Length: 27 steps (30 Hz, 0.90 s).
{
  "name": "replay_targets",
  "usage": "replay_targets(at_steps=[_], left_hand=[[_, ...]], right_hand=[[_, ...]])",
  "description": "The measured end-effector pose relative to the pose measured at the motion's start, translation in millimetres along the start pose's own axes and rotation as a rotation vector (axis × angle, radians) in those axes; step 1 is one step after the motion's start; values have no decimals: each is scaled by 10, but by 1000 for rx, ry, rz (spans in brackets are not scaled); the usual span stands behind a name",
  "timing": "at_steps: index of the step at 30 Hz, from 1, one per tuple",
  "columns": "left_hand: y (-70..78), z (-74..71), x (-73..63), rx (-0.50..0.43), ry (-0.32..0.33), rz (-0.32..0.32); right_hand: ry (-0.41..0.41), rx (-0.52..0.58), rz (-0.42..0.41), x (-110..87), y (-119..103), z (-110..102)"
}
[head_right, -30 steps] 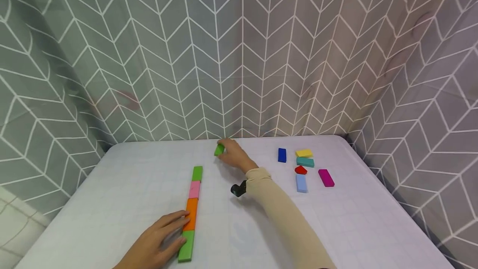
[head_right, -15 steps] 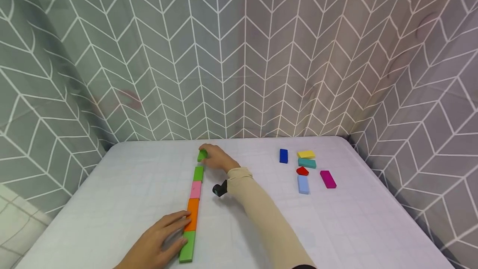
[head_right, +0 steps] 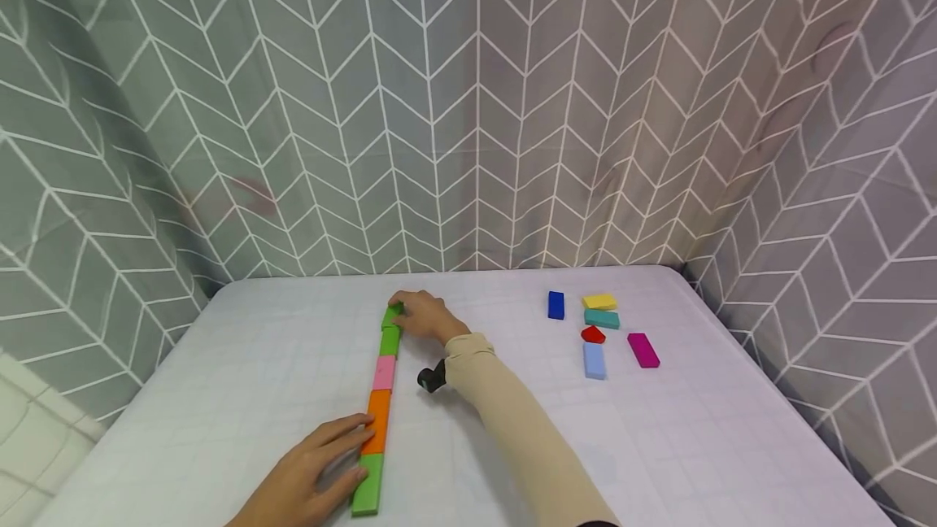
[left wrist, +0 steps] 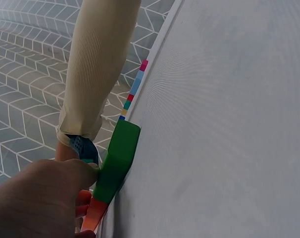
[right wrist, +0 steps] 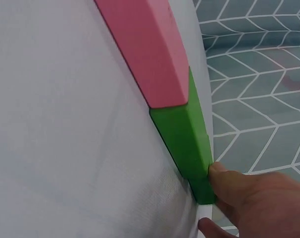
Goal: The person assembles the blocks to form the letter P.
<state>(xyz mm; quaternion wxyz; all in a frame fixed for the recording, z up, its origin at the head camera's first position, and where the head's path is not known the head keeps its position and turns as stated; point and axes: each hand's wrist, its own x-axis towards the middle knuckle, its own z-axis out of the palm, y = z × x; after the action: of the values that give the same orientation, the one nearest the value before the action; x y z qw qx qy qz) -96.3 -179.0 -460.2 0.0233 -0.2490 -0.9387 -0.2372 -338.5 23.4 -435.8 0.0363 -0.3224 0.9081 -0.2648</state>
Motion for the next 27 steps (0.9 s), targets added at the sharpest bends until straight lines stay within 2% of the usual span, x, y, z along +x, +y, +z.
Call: replay_targets(at_steps=[4, 11, 19, 23, 27], left_hand=[[-10, 20, 10, -9, -2, 9], [4, 22, 18, -15, -5, 1], [-1, 39, -3, -4, 19, 14], [3, 47, -1, 10, 42, 24], [9, 47, -14, 19, 57, 26]], right_hand=[[4, -14, 44, 5, -23, -5], [3, 8, 38, -8, 12, -24], [-31, -9, -12, -53, 17, -42], [-8, -16, -42, -100, 47, -87], [31, -36, -61, -231, 101, -161]])
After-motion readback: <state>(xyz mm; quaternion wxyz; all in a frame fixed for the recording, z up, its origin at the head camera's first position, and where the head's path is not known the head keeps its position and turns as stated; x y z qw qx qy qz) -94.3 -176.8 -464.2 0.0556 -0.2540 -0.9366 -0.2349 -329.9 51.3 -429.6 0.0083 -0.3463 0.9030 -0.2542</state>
